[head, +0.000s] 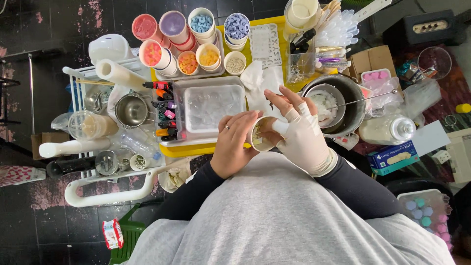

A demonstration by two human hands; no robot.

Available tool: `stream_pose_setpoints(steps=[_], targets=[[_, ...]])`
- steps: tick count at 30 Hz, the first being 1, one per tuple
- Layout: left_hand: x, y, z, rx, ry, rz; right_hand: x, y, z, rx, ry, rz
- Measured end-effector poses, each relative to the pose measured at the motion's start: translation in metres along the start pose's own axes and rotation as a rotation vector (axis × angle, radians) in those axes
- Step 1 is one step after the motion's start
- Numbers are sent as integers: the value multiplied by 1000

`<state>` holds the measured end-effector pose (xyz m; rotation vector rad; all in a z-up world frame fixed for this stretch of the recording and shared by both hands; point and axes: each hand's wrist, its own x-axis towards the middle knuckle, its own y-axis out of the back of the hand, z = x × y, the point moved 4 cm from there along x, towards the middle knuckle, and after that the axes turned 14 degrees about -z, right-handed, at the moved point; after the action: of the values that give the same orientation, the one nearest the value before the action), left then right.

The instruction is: Placing decorative wax shapes into a small gold-colored container on a workstation filled with candle supplies.

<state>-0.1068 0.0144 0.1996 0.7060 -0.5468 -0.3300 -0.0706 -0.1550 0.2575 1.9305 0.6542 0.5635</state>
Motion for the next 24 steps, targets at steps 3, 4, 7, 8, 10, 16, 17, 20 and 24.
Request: stream_pose_setpoints(steps=[3,4,7,8,10,16,17,20,24], targets=[[0,-1,-1,12,6,24,-4,5,3,-10,35,62],[0,-2,-1,12,9,25,-5,7,3,-9,37,60],[0,-3,0,-8,22,49,-10,11,6,-59,100,115],[1,-2,0,-22,34,52,-14,10,7,-121,149,173],[2,0,1,-37,48,55,-19,7,14,-182,198,228],[1,-4,-3,-24,60,18,-18,4,17,-115,382,221],[1,-5,-4,-22,57,13,-16,4,18,-69,397,205],[1,-7,-6,-30,57,-1,-13,5,19,58,422,170],[4,-10,-8,-52,55,-17,-13,-3,24,176,412,84]])
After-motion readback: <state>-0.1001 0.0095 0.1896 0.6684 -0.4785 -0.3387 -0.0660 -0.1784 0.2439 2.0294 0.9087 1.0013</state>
